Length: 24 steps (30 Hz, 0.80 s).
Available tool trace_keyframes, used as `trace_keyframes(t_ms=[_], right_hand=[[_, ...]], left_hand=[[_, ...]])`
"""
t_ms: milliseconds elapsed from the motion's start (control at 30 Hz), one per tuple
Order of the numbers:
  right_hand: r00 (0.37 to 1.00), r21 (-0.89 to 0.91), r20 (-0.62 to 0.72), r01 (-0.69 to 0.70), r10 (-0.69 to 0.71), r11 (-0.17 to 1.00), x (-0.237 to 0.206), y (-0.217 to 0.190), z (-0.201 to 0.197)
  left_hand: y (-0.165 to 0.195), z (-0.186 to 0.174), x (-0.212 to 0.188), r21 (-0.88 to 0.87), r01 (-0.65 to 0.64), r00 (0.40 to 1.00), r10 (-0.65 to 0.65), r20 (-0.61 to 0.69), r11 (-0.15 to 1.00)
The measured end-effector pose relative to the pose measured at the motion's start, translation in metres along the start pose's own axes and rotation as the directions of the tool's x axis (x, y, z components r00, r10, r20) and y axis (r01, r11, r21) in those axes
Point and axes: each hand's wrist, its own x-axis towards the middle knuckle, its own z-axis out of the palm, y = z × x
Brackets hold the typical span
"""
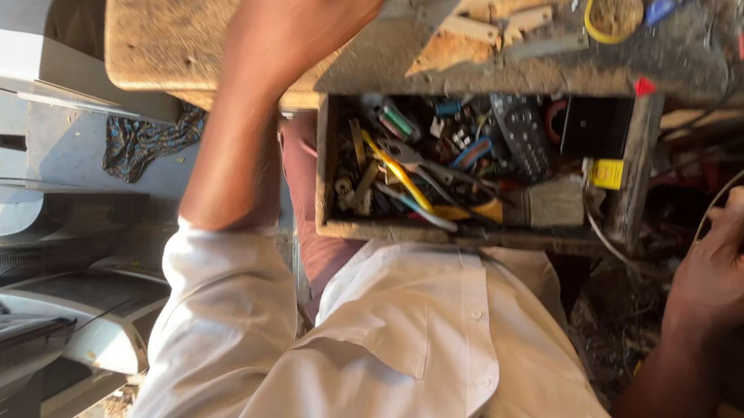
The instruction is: The person holds a laminated metal transformer at a cluttered workbench and uses pliers to pry at its laminations, tapping the component with a hammer. They turn the component over, continue prying, then set it down and reach into a drawer filled with tools and electronic parts.
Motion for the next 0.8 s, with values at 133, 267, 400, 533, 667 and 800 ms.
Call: trace_keyframes(t_ms=[133,267,400,533,667,800], right_hand=[[0.962,-0.061,-0.001,0.274,-0.274,0.96,-0.012,0.001,-0.003],[0.974,0.091,0.034,0.22,-0.224,0.971,-0.025,-0.009,0.013],[0.961,0.195,0.069,0.249,-0.267,0.949,-0.032,-0.032,0.041],[0.893,0.231,0.144,0.39,-0.427,0.891,-0.035,-0.056,0.068],[0.857,0.154,0.127,0.481,-0.5,0.863,-0.035,-0.062,0.079],[0.865,0.11,0.133,0.471,-0.483,0.875,-0.039,-0.054,0.081]], left_hand=[[0.012,0.015,-0.074,-0.058,-0.126,0.899,0.089,-0.429,0.99],[-0.002,0.053,-0.148,0.242,0.012,0.862,0.113,-0.494,0.97],[-0.006,0.101,-0.205,0.158,0.225,0.908,-0.147,-0.393,0.962],[-0.008,0.124,-0.225,0.36,0.387,0.922,-0.346,-0.177,0.849],[-0.011,0.126,-0.216,0.263,0.519,0.855,-0.492,-0.167,0.813],[-0.01,0.117,-0.222,0.348,0.418,0.908,-0.392,-0.145,0.839]])
